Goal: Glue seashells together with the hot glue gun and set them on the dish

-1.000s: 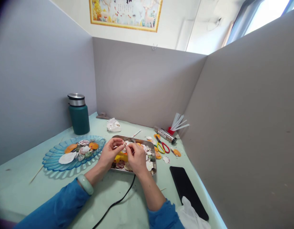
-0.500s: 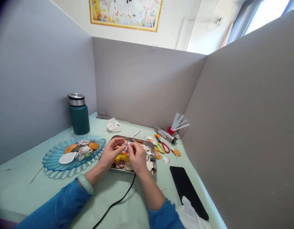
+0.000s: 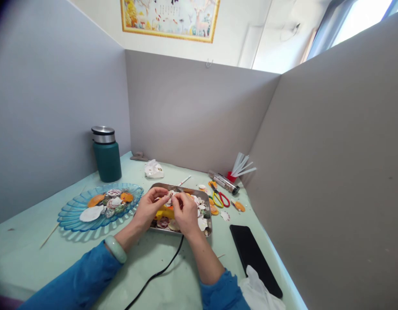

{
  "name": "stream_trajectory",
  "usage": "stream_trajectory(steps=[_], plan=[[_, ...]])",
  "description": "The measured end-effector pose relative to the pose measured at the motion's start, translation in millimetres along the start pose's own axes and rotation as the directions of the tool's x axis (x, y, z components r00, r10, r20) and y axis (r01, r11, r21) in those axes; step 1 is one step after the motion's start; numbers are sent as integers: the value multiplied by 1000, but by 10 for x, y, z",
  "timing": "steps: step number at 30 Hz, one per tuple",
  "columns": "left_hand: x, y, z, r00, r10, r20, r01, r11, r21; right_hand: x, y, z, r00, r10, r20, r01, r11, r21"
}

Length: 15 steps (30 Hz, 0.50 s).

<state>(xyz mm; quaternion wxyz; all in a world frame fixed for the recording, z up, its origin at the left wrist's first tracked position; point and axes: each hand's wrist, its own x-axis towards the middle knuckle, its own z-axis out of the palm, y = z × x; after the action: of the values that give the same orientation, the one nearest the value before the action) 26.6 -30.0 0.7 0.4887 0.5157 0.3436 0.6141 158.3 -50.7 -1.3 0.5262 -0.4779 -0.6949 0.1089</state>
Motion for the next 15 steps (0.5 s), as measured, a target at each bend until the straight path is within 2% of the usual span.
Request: stream_trajectory(steps=[15], plan=[[-2,4,6,1000,-5,0,5,1000,10,1,-15,-4,1000,-6,-11,6,1000,-19]])
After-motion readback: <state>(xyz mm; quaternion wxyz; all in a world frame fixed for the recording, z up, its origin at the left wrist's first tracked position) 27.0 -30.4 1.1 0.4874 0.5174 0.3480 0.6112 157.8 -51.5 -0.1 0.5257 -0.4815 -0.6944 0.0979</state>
